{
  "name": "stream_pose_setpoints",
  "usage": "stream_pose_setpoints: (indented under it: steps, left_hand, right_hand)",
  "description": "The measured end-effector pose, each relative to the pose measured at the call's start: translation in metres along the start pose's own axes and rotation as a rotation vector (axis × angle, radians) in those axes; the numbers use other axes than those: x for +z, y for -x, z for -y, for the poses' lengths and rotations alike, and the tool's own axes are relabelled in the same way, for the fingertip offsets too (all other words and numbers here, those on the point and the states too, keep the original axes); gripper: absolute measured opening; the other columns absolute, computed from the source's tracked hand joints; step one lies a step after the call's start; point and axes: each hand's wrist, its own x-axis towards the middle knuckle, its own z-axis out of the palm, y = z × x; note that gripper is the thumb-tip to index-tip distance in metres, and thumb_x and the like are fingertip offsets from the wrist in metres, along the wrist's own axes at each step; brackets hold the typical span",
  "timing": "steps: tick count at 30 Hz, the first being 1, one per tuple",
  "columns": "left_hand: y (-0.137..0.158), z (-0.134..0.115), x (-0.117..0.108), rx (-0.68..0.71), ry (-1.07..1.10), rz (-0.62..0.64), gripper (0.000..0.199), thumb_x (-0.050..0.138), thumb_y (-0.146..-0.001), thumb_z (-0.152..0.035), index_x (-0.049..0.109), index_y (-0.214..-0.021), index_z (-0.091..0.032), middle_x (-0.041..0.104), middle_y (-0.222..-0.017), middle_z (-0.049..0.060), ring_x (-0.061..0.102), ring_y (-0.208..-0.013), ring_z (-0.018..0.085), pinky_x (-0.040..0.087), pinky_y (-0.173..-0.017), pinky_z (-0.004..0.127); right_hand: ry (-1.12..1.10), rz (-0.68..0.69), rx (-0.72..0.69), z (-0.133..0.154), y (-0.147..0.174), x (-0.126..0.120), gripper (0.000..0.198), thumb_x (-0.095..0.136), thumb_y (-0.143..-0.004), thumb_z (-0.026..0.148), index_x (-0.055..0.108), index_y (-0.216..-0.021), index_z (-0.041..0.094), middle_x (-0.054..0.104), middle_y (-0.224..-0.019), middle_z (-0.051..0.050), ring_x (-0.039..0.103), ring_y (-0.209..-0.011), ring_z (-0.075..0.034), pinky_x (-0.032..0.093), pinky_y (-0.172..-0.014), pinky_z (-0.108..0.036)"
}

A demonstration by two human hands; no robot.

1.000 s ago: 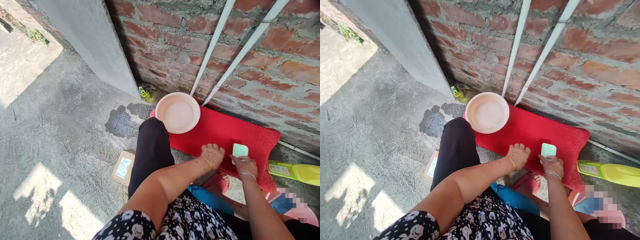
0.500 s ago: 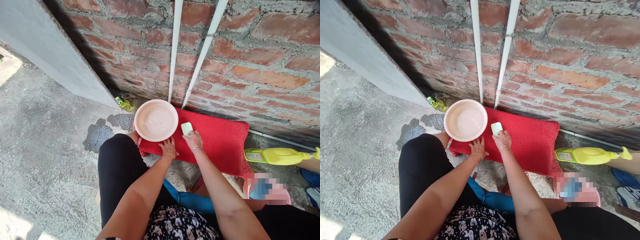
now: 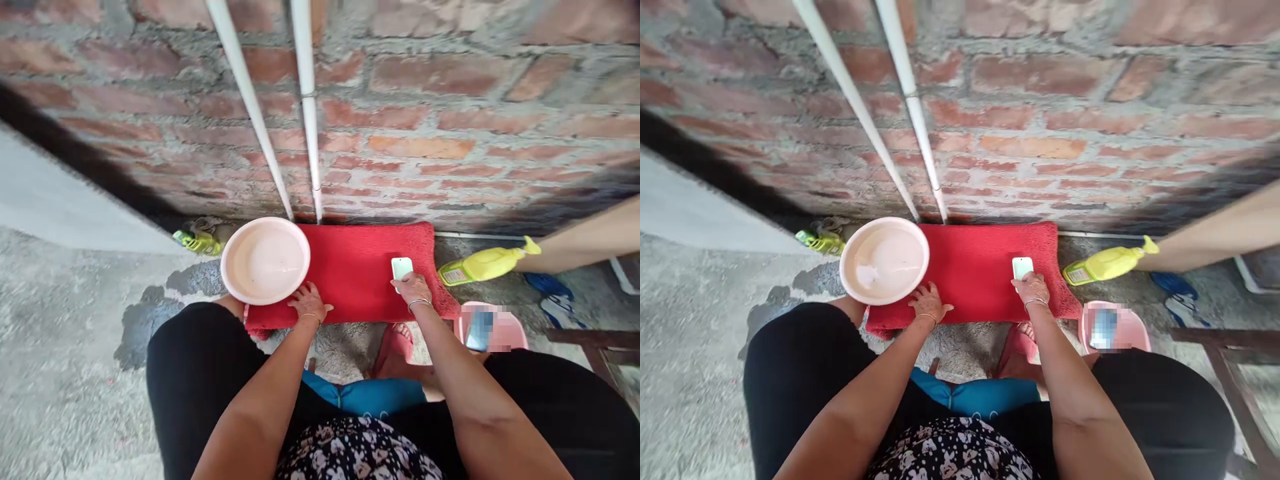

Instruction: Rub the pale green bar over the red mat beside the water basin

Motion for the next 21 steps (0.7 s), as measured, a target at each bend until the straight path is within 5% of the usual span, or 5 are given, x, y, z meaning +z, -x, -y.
stream_pose_setpoints:
  steps: [8, 13, 21]
  left_hand:
    - [-0.007, -0.001, -0.013, -0.045, -0.012, -0.006, 0.090, 0.054, -0.066, -0.067, 0.032, -0.137, -0.016, 0.039, -0.130, 0.024, 0.039, -0.118, 0.040, 0.044, -0.079, 0.052]
    - [-0.014, 0.000, -0.021, -0.061, 0.065, 0.062, 0.102, 0.056, -0.064, -0.067, 0.012, -0.144, -0.023, 0.032, -0.137, 0.022, 0.032, -0.125, 0.039, 0.044, -0.082, 0.052]
    - [-0.015, -0.004, -0.015, 0.003, -0.104, 0.156, 0.117, 0.065, -0.057, -0.063, 0.001, -0.146, -0.021, 0.021, -0.142, 0.026, 0.019, -0.130, 0.044, 0.043, -0.080, 0.058]
  right_hand:
    - [-0.157, -0.028, 0.062, -0.010, 0.006, 0.000, 0.035, 0.057, -0.073, 0.049, 0.061, -0.091, 0.020, 0.051, -0.095, -0.007, 0.055, -0.083, -0.020, 0.042, -0.076, -0.031]
    - [-0.254, -0.120, 0.129, -0.014, -0.002, -0.001, 0.041, 0.055, -0.074, 0.054, 0.058, -0.100, 0.022, 0.050, -0.099, -0.007, 0.054, -0.084, -0.020, 0.041, -0.075, -0.032]
    - [-0.185, -0.178, 0.179, -0.041, -0.017, -0.019, 0.041, 0.058, -0.073, 0.051, 0.056, -0.103, 0.021, 0.049, -0.103, -0.009, 0.052, -0.091, -0.023, 0.039, -0.077, -0.033]
